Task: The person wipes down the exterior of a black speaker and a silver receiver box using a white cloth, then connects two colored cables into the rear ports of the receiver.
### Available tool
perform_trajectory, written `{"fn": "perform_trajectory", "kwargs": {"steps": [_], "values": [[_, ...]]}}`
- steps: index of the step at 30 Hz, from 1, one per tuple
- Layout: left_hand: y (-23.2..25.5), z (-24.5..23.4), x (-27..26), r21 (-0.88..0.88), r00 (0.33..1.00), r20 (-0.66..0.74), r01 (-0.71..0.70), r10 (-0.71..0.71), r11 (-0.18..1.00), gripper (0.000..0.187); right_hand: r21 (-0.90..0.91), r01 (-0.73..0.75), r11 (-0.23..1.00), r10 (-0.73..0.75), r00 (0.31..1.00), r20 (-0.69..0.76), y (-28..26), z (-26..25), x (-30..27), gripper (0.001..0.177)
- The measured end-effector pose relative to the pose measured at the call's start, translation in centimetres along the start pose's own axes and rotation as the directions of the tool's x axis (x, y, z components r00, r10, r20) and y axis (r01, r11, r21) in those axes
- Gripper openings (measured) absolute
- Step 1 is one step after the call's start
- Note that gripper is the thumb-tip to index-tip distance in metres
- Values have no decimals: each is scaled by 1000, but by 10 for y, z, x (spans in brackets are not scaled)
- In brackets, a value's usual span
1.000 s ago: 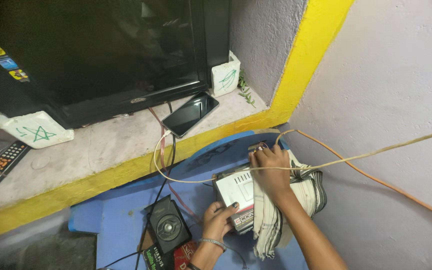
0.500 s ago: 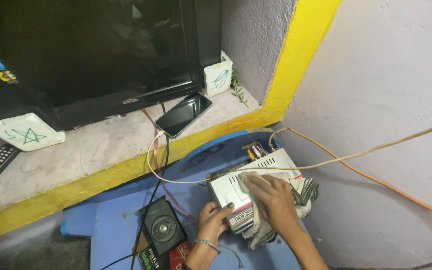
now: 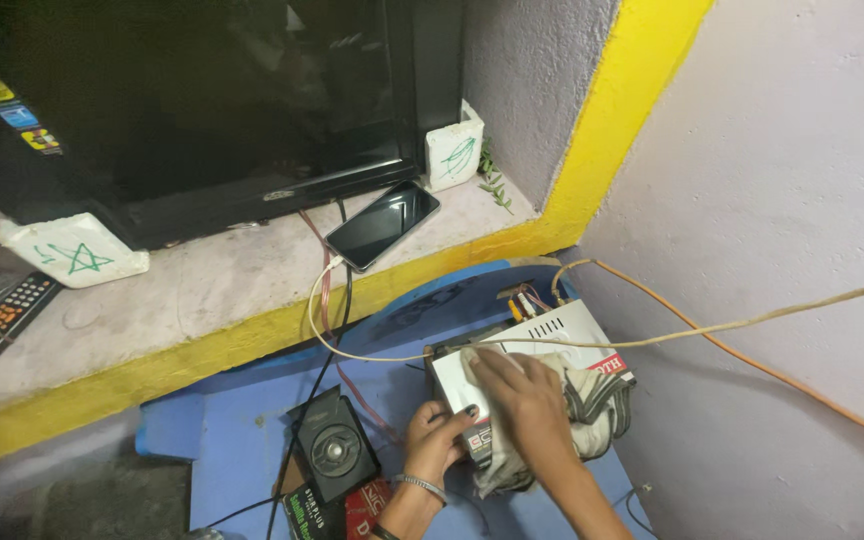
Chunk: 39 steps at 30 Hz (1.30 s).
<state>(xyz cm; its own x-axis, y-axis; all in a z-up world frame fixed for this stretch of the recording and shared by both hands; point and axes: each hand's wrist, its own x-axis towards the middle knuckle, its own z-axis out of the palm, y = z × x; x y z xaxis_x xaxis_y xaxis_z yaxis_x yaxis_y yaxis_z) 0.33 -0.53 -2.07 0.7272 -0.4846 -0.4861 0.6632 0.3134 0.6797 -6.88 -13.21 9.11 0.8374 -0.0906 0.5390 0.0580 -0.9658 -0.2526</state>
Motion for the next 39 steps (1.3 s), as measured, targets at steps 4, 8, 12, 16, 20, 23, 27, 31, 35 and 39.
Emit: {"fn": "perform_trajectory", "kwargs": {"steps": [4,8,12,16,20,23,27,31,35,39], "values": [[-6,-1,6,-19,1000,8,-22,22,1000,35,-133,-223,966,207,971,-123,29,-4,21,41],[-4,-1,7,11,1000,-1,-17,17,1000,36,-143,-347,927,322,931,-171,60,7,45,34],[2,2,-3,43,1000,-6,-12,12,999,36,-175,-388,905,385,921,-55,90,23,66,36],[2,2,1,60,1000,-26,-7,9,998,36,-231,-323,918,347,935,70,105,41,84,34],[-10,-3,12,-24,999,16,-35,35,999,37,-318,-400,860,460,877,141,105,49,92,30],[-13,-3,16,-25,999,2,-40,40,999,38,-291,-357,887,386,921,47,102,48,87,31],[-10,-2,13,4,1000,-7,-30,30,1000,38,-220,-342,914,336,940,-64,89,43,79,22],[-11,-4,14,11,999,-5,-40,40,999,37,-74,-358,931,339,921,-189,75,37,81,16],[-14,-4,15,1,999,8,-42,42,999,36,96,-306,947,321,902,-290,58,24,78,16],[-13,-5,13,4,1000,-6,-29,29,1000,34,64,-159,985,170,957,-237,28,19,64,18]]}}
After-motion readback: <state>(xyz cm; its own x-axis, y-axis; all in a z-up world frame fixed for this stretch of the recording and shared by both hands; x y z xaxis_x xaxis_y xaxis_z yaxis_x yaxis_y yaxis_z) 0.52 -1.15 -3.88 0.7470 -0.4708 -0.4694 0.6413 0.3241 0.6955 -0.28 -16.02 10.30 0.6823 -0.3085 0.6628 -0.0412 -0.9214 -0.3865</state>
